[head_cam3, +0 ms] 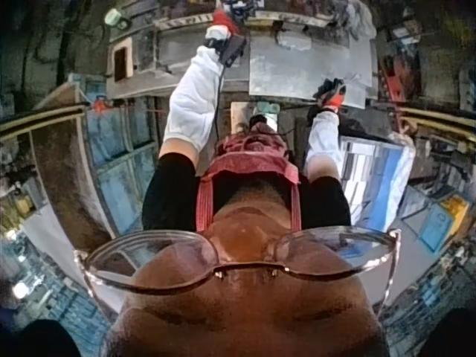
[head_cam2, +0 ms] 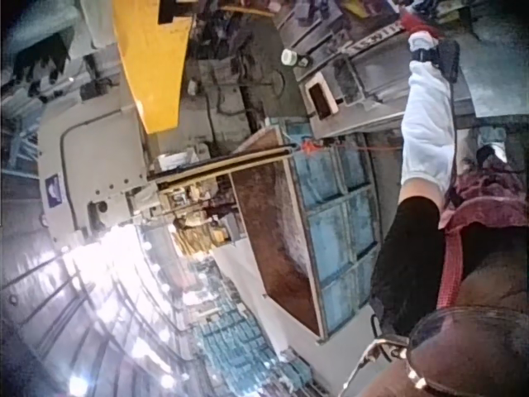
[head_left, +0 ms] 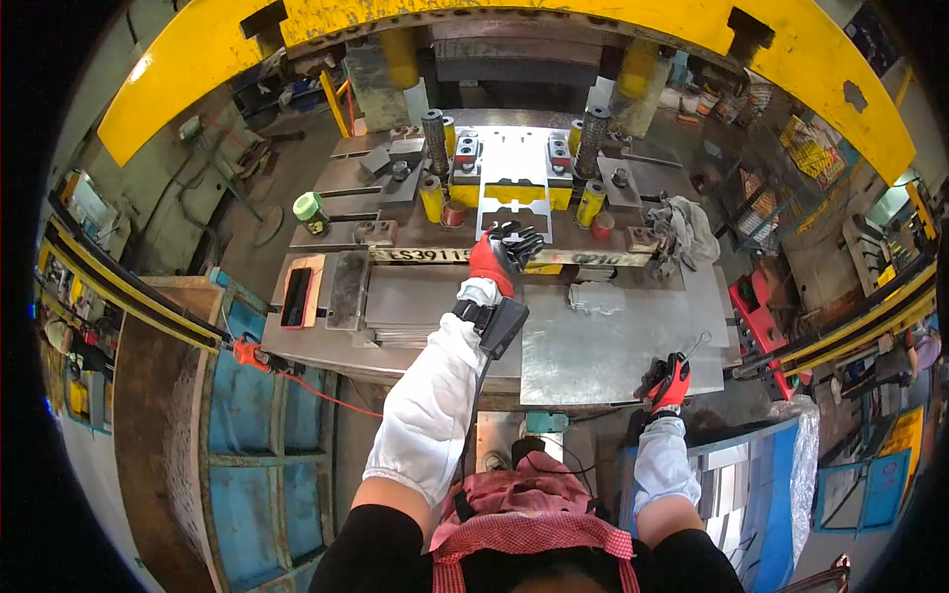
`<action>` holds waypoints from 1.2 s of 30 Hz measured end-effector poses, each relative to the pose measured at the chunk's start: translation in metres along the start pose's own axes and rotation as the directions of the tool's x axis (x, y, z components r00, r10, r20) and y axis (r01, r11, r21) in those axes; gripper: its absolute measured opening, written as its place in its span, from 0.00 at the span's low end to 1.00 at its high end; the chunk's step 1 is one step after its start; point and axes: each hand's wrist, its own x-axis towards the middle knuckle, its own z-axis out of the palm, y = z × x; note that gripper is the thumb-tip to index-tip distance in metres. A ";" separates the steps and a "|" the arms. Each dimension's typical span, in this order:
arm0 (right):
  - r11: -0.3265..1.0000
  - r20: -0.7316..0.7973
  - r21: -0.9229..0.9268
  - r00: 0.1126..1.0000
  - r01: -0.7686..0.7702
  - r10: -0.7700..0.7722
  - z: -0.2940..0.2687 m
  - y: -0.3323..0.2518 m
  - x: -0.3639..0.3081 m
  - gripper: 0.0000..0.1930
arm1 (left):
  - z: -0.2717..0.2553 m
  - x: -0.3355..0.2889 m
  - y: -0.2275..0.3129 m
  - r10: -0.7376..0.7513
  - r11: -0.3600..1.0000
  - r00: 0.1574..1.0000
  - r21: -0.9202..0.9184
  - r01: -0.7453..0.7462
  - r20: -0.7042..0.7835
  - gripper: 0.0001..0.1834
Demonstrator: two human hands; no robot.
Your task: Operating a large industrial press machine to stamp or form metal sheets.
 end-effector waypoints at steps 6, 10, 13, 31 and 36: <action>0.997 -0.022 -0.006 0.997 0.076 -0.076 -0.013 0.014 0.020 0.12 | -0.012 0.009 -0.002 0.008 0.999 0.998 -0.031 -0.006 0.058 0.17; 0.996 -0.011 -0.006 0.996 0.087 -0.087 -0.016 0.013 0.020 0.13 | -0.003 0.008 -0.005 -0.041 0.998 0.999 -0.039 0.041 0.008 0.16; 1.000 -0.009 -0.018 1.000 0.022 -0.022 -0.008 0.004 0.009 0.13 | -0.005 0.006 -0.005 -0.028 0.999 0.999 -0.032 0.027 -0.021 0.17; 0.998 0.046 0.050 0.999 -0.028 0.026 -0.027 0.017 0.031 0.12 | -0.008 0.007 -0.008 0.027 1.000 1.000 -0.014 -0.027 -0.007 0.21; 0.993 0.060 0.114 0.998 -0.019 0.012 -0.023 0.017 0.024 0.11 | -0.006 0.002 -0.006 0.018 1.000 1.000 -0.023 -0.018 0.002 0.21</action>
